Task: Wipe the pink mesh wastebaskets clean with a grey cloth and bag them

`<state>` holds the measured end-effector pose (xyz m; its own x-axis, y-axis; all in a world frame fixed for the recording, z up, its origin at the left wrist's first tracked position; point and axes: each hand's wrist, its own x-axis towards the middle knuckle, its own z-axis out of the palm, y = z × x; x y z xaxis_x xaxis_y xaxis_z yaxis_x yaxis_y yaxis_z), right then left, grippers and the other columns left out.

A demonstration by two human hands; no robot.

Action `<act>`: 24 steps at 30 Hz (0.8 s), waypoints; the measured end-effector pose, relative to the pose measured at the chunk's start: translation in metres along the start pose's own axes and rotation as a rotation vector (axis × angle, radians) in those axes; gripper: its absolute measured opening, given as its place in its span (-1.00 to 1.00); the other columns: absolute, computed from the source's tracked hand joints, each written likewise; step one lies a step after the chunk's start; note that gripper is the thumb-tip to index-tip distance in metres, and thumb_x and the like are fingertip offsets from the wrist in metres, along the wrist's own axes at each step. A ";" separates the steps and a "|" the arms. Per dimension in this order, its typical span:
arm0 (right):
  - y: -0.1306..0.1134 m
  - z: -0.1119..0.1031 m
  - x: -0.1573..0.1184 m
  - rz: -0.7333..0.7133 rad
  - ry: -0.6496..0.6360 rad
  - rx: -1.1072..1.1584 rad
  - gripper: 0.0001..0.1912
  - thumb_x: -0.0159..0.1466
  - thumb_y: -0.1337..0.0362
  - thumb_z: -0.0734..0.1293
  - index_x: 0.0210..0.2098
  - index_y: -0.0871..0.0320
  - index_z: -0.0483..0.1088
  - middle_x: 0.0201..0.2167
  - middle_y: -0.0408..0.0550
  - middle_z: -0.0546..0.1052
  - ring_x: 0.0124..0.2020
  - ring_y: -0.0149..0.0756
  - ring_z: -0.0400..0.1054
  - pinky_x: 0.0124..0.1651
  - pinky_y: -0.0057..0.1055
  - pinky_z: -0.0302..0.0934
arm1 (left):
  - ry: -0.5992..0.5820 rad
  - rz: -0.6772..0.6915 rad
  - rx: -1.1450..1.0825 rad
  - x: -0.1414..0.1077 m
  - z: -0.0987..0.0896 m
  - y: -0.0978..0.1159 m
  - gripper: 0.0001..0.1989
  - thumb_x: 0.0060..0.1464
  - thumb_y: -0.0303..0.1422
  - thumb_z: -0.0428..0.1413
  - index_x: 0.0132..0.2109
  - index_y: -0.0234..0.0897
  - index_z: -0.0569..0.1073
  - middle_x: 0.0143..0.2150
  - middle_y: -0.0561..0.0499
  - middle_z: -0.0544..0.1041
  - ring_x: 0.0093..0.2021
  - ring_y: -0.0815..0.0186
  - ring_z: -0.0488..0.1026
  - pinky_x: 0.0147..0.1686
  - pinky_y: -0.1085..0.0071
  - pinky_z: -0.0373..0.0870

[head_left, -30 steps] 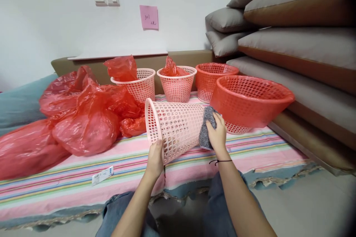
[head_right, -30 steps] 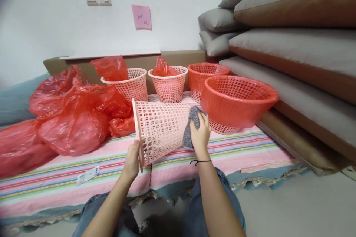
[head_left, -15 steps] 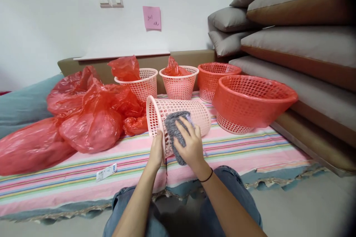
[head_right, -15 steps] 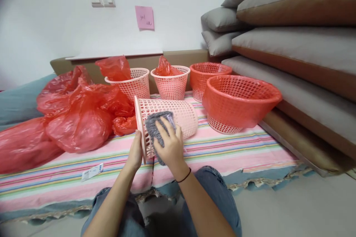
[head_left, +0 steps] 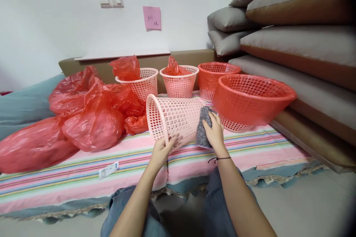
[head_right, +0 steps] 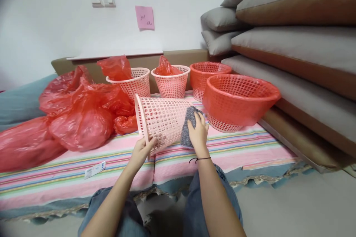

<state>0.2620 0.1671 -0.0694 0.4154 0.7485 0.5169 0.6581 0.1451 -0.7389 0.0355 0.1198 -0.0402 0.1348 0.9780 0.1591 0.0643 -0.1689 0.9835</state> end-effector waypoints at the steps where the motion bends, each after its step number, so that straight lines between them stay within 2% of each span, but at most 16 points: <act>1: 0.003 -0.002 0.002 0.027 0.027 -0.004 -0.46 0.26 0.11 0.17 0.16 0.21 0.33 0.23 0.19 0.31 0.25 -0.01 0.16 0.27 0.03 -0.02 | 0.002 -0.002 -0.002 0.000 -0.002 0.001 -0.59 -0.02 -0.03 0.20 -0.32 -0.35 0.59 -0.35 -0.09 0.61 -0.27 0.14 0.53 -0.17 0.27 0.42; 5: 0.011 -0.013 0.009 0.092 0.144 -0.045 -0.46 0.26 0.10 0.14 0.15 0.19 0.34 0.21 0.17 0.34 0.24 -0.01 0.17 0.26 0.03 -0.04 | -0.002 -0.014 -0.015 -0.002 -0.012 0.008 -0.52 -0.05 0.03 0.20 -0.33 -0.38 0.59 -0.50 -0.05 0.55 -0.38 0.17 0.51 -0.28 0.31 0.41; 8: 0.000 -0.018 0.007 0.036 0.149 -0.098 -0.49 0.28 0.12 0.14 0.14 0.18 0.37 0.18 0.14 0.37 0.20 0.00 0.21 0.22 0.01 0.02 | 0.007 -0.009 -0.032 -0.005 -0.010 0.010 -0.51 -0.14 0.06 0.25 -0.43 -0.37 0.57 -0.54 -0.03 0.51 -0.40 0.19 0.50 -0.33 0.35 0.39; 10: -0.021 -0.017 0.000 -0.091 0.100 -0.122 -0.52 0.30 0.15 0.15 0.14 0.17 0.37 0.17 0.11 0.38 0.17 0.00 0.22 0.20 0.00 0.04 | 0.033 0.000 -0.050 -0.005 -0.004 0.006 -0.50 -0.19 0.08 0.27 -0.49 -0.35 0.53 -0.58 0.00 0.47 -0.47 0.25 0.45 -0.40 0.39 0.35; 13: -0.067 -0.012 -0.021 -0.340 -0.028 -0.106 -0.54 0.33 0.21 0.16 0.18 0.13 0.35 0.18 0.03 0.39 0.17 0.00 0.19 0.25 0.00 -0.01 | 0.081 0.006 -0.093 -0.003 0.006 -0.003 -0.42 -0.18 0.20 0.20 -0.54 -0.32 0.47 -0.66 0.06 0.36 -0.58 0.33 0.33 -0.49 0.40 0.31; 16: -0.108 -0.008 -0.044 -0.521 -0.146 -0.043 -0.51 0.33 0.24 0.18 0.23 0.12 0.29 0.24 -0.04 0.33 0.17 0.00 0.17 0.24 -0.03 0.01 | 0.102 0.002 -0.146 0.000 0.011 -0.009 -0.33 -0.09 0.29 0.02 -0.48 -0.30 0.46 -0.66 0.05 0.35 -0.58 0.30 0.32 -0.49 0.36 0.34; 18: -0.120 -0.008 -0.052 -0.585 -0.189 -0.001 -0.50 0.32 0.24 0.19 0.25 0.13 0.27 0.27 -0.05 0.30 0.18 -0.02 0.17 0.24 -0.05 0.02 | 0.111 0.000 -0.170 0.000 0.012 -0.009 -0.33 -0.05 0.29 -0.01 -0.43 -0.30 0.47 -0.62 0.03 0.39 -0.54 0.28 0.36 -0.46 0.35 0.36; 21: -0.109 -0.008 -0.044 -0.572 -0.201 0.019 -0.53 0.33 0.25 0.19 0.23 0.11 0.29 0.25 -0.04 0.32 0.20 -0.07 0.18 0.26 -0.07 0.00 | 0.113 -0.019 -0.188 -0.001 0.011 -0.005 -0.35 -0.09 0.29 0.03 -0.44 -0.29 0.45 -0.58 0.03 0.42 -0.52 0.29 0.36 -0.45 0.36 0.37; 24: -0.070 -0.009 -0.019 -0.421 -0.087 -0.003 -0.56 0.34 0.26 0.17 0.19 0.09 0.33 0.21 -0.01 0.37 0.21 -0.11 0.20 0.25 -0.08 0.02 | 0.095 -0.061 -0.194 -0.003 0.009 -0.003 -0.37 -0.13 0.28 0.08 -0.55 -0.26 0.37 -0.62 0.02 0.39 -0.53 0.26 0.37 -0.49 0.35 0.36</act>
<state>0.2130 0.1369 -0.0236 0.0560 0.6761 0.7347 0.7608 0.4476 -0.4699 0.0441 0.1160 -0.0440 0.0425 0.9943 0.0976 -0.1230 -0.0917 0.9882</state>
